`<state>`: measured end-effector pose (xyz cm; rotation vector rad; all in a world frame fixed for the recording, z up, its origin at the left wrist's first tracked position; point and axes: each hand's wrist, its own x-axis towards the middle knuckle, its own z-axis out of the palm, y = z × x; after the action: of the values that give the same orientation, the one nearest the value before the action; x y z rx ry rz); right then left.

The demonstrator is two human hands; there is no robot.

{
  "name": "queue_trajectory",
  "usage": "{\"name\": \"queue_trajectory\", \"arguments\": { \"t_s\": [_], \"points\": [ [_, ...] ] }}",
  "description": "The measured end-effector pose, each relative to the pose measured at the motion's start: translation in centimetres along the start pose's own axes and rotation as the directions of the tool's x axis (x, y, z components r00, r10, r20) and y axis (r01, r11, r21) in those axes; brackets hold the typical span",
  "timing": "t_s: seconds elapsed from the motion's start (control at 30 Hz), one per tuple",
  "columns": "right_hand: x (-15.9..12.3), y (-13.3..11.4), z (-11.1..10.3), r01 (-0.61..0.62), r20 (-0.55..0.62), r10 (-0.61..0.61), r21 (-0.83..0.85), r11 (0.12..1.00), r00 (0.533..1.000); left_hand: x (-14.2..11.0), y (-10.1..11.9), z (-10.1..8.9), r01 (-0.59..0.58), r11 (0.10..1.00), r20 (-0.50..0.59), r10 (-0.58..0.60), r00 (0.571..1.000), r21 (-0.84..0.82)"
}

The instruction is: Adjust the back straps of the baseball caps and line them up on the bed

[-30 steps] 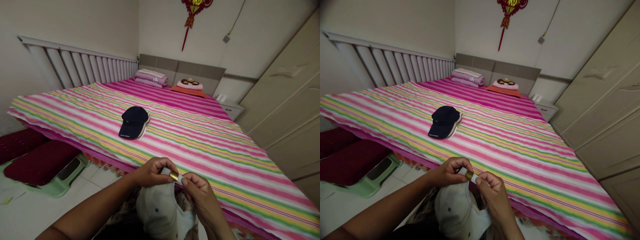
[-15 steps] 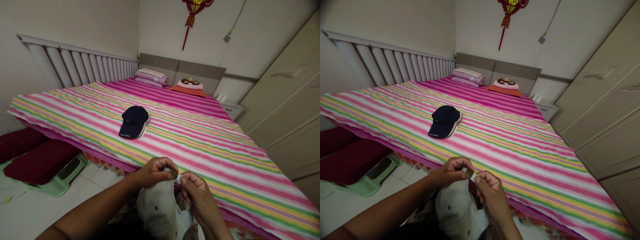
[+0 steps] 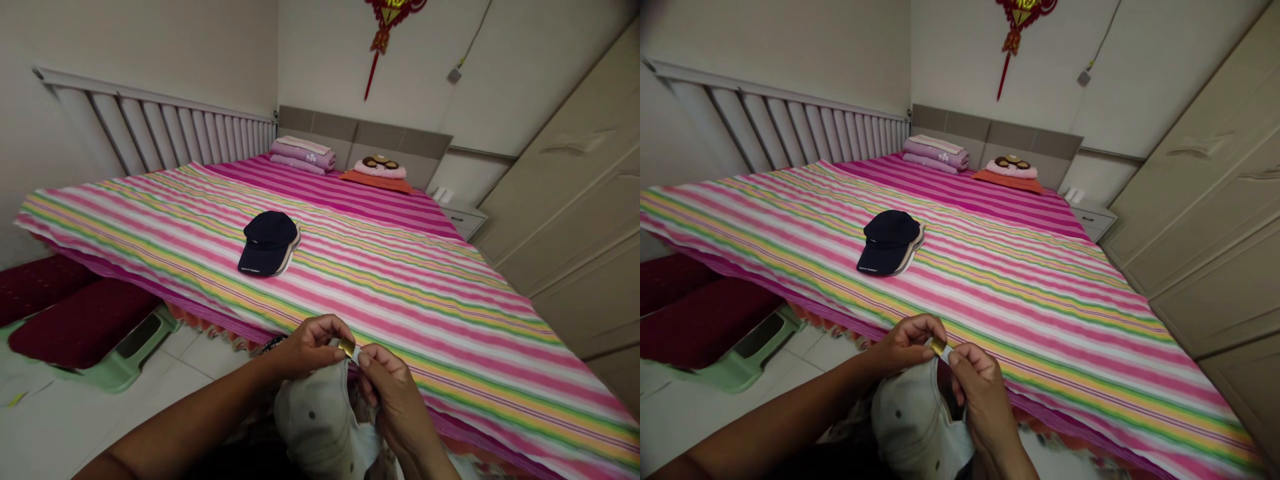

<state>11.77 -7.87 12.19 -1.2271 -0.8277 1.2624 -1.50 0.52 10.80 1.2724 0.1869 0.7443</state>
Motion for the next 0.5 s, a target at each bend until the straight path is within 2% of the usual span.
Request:
{"name": "queue_trajectory", "arguments": {
  "t_s": [0.13,0.27,0.37,0.4,0.43,0.5],
  "points": [
    [0.1,0.1,-0.1,0.012,-0.004,-0.012,-0.022,1.000,1.000,0.1,-0.2,0.0,-0.036,0.998,-0.005,0.037,0.999,0.047],
    [-0.1,-0.1,-0.1,0.030,-0.024,-0.034,-0.137,0.990,0.999,0.1,-0.2,0.0,-0.034,0.998,-0.021,0.035,0.999,0.058],
    [-0.5,-0.4,0.0,0.186,-0.076,-0.217,-0.294,0.938,0.973,0.1,-0.1,0.0,0.000,0.999,-0.051,0.002,0.999,0.034],
    [-0.7,-0.4,0.0,0.273,-0.074,-0.326,-0.392,0.879,0.943,0.1,-0.1,0.0,0.007,1.000,-0.059,-0.006,0.998,0.023],
    [-0.8,-0.5,0.0,0.363,-0.048,-0.444,-0.503,0.784,0.895,0.1,-0.1,0.0,0.012,1.000,-0.061,-0.012,0.998,0.009],
    [-1.0,-0.4,0.0,0.499,0.064,-0.637,-0.683,0.533,0.769,0.0,0.0,0.0,0.011,1.000,-0.053,-0.012,0.999,-0.019]
  ]
}}
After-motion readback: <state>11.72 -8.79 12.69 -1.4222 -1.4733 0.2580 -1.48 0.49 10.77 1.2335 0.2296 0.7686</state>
